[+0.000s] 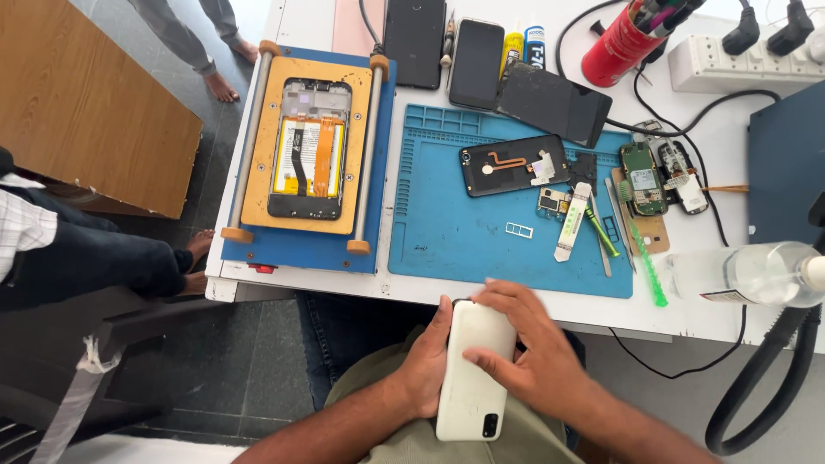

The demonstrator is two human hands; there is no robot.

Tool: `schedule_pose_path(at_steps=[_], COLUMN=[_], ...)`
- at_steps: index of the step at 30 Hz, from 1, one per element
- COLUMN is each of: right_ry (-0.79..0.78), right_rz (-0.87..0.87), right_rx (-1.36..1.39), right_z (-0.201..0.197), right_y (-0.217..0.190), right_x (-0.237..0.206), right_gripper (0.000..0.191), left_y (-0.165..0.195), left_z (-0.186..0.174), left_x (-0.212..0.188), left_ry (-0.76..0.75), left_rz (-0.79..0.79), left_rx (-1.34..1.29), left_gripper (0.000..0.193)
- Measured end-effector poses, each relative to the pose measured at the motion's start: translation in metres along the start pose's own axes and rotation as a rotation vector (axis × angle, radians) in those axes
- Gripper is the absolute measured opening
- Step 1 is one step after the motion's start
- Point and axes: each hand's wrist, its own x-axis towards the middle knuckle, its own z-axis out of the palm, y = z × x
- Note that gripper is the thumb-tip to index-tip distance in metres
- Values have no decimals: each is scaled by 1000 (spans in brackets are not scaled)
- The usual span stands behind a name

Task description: The person disassembles a white smartphone, removes the back cover, and uses a green plastic tool to pry and separate internal components. They handle the battery and logic board, then place the phone parts on the workbench.

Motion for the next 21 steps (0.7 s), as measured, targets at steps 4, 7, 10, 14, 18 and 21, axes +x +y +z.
schedule_pose_path(at_steps=[4,7,10,14,18,21], right_ry=[166,197,201,208,211,207], right_rz=[-22,68,16,-98,-130,-108], right_rx=[110,135,139,95,69,31], right_z=[22,28,29,28,26,23], right_y=[6,10,9,7,3,-1], right_x=[-9,-12,-13,-11,-7,-6], right_gripper=[40,38,34,32,34,36], left_y=[3,7,8,6,4,4], left_z=[8,17,21,14,6,6], left_x=[0,-1,-2,-2,1,4], left_ry=[22,54,12,-48,-60,-62], left_rz=[1,27,10,18,0,-26], left_rx=[113,175,140,90,45,57], left_gripper=[83,78,76,76,77,78])
